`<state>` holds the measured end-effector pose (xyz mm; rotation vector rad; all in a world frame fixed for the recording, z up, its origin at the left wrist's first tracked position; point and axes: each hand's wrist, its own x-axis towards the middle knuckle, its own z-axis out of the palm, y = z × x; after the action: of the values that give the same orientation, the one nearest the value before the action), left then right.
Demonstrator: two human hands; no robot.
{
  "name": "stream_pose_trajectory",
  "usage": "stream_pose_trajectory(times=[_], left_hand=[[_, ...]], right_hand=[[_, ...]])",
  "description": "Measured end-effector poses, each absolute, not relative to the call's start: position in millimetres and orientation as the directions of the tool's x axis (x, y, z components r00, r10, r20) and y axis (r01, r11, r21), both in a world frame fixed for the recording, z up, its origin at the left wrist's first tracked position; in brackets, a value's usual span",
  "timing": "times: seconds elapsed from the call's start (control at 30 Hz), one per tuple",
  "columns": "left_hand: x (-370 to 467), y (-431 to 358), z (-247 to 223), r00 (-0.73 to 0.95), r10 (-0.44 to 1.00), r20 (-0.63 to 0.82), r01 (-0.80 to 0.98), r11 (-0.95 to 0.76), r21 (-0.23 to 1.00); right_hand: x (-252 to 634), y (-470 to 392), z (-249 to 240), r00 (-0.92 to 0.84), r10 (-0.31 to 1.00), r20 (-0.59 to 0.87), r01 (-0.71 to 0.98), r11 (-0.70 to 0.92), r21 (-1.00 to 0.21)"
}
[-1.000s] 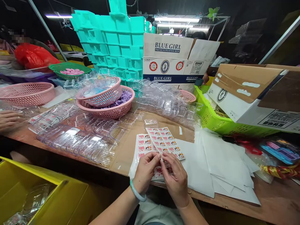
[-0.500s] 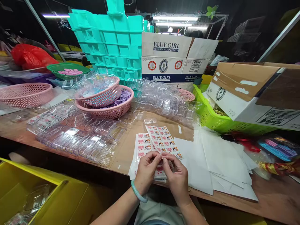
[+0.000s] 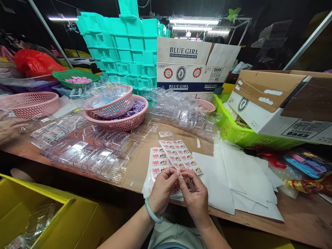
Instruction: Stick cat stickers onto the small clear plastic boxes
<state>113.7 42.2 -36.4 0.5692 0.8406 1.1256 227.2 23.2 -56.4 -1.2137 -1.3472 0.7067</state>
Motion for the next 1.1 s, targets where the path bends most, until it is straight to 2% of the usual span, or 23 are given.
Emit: stream_pose_trajectory(times=[0.17,0.23,0.3,0.37,0.47,0.57,0.63,0.7,0.73,0.8,0.83,0.9,0.97,1.0,1.03,1.1], left_hand=[[112.0,43.4,-39.2,0.164,0.958,-0.237,-0.488,0.287,0.824],[112.6,44.2,-40.8,0.149,0.964,-0.222,-0.447,0.266,0.854],[114.7,44.9,-40.6,0.137,0.972,-0.192,-0.389,0.231,0.892],[117.3,45.0,-38.7,0.131,0.977,-0.169,-0.331,0.203,0.921],[114.3,42.8,-37.3,0.135,0.969,-0.207,-0.311,0.240,0.920],[93.4,36.0,-43.0,0.127,0.950,-0.285,-0.281,0.310,0.908],[71.8,28.3,-48.7,0.107,0.946,-0.307,-0.183,0.322,0.929],[52.4,18.8,-51.4,-0.021,0.971,-0.238,-0.030,0.237,0.971],[46.2,14.1,-50.3,-0.120,0.980,-0.158,0.057,0.165,0.985],[44.0,7.4,-43.0,-0.261,0.965,0.029,0.192,0.023,0.981],[47.9,6.5,-37.4,-0.256,0.964,0.073,0.198,-0.022,0.980],[62.3,11.4,-25.7,-0.091,0.996,0.023,0.044,-0.019,0.999],[77.9,23.9,-17.4,0.085,0.993,-0.081,-0.216,0.098,0.971],[83.8,31.6,-15.4,0.117,0.985,-0.125,-0.324,0.157,0.933],[87.8,39.2,-14.7,0.117,0.981,-0.156,-0.400,0.190,0.897],[90.4,52.4,-16.1,0.084,0.981,-0.172,-0.447,0.192,0.874]], right_hand=[[231.0,26.2,-54.1,0.146,0.877,0.457,0.392,0.373,-0.841],[231.5,26.5,-54.4,0.145,0.863,0.484,0.399,0.396,-0.827],[230.5,26.2,-55.1,0.173,0.878,0.446,0.356,0.366,-0.860],[229.5,27.0,-55.9,0.225,0.922,0.314,0.238,0.260,-0.936],[234.5,33.8,-56.5,0.321,0.946,0.053,-0.093,0.088,-0.992],[252.3,44.4,-53.7,0.436,0.894,-0.107,-0.406,0.089,-0.909],[266.4,49.4,-49.3,0.500,0.854,-0.145,-0.480,0.134,-0.867],[274.8,50.8,-43.9,0.584,0.808,-0.078,-0.401,0.204,-0.893],[275.1,50.1,-41.3,0.627,0.779,0.002,-0.294,0.239,-0.925],[267.4,47.3,-37.4,0.628,0.731,0.266,0.036,0.314,-0.949],[260.1,45.8,-36.3,0.546,0.722,0.426,0.224,0.364,-0.904],[242.3,43.3,-36.0,0.229,0.702,0.674,0.495,0.513,-0.702],[226.7,42.5,-37.5,-0.078,0.657,0.750,0.568,0.647,-0.508],[221.6,43.0,-38.6,-0.143,0.655,0.742,0.570,0.667,-0.479],[218.8,44.2,-39.7,-0.131,0.676,0.725,0.565,0.652,-0.506],[219.7,49.1,-41.0,0.062,0.773,0.632,0.477,0.533,-0.699]])
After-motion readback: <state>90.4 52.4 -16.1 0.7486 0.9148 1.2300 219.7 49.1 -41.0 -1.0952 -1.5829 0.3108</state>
